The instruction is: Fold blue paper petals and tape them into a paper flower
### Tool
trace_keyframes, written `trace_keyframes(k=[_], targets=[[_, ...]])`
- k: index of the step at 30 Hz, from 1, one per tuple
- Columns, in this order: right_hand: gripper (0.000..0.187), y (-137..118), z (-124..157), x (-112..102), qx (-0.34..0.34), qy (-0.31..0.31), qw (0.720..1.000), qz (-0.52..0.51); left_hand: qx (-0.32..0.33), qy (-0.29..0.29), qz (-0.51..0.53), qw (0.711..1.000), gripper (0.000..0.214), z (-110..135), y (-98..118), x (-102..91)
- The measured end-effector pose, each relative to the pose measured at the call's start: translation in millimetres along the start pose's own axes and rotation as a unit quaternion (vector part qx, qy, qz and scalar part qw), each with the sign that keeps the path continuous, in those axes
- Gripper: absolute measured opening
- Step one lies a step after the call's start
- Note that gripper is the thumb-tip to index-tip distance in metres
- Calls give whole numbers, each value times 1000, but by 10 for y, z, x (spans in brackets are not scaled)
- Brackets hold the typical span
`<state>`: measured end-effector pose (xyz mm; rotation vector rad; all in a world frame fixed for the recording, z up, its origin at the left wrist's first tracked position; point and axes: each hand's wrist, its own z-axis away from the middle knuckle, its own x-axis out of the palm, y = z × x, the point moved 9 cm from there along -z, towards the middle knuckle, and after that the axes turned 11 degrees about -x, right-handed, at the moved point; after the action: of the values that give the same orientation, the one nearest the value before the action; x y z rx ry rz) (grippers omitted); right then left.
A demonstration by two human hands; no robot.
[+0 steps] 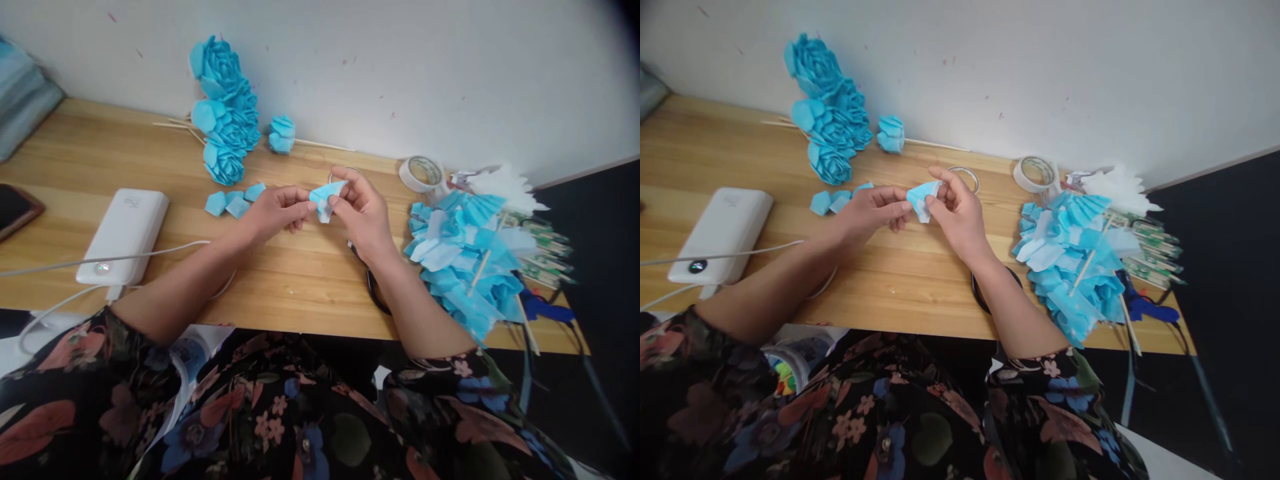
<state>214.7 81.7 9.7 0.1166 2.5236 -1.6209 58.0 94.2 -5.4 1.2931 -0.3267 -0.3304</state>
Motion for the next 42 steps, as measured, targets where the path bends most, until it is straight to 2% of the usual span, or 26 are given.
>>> trace_keyframes(k=[7,20,28,32,38,42], targets=[[40,2,20,55,4,-18,1000,-13,31,21,-38,999,33,7,44,-16],[40,-15,27,118,26,-38,997,-57,33,59,-46,997,27,52,94,-50],[47,26,25,113,20,-43,998,-37,40,66,-53,996,29,47,89,-64],[43,35,12,62,10,-26,999,-20,49,40,-37,997,30,49,117,-28],[44,7,9,61,5,-22,1000,-19,7,24,-4,1000,16,14,39,8],[49,12,26,85,5,-23,1000,-18,-11,29,12,999,16,2,-14,10]])
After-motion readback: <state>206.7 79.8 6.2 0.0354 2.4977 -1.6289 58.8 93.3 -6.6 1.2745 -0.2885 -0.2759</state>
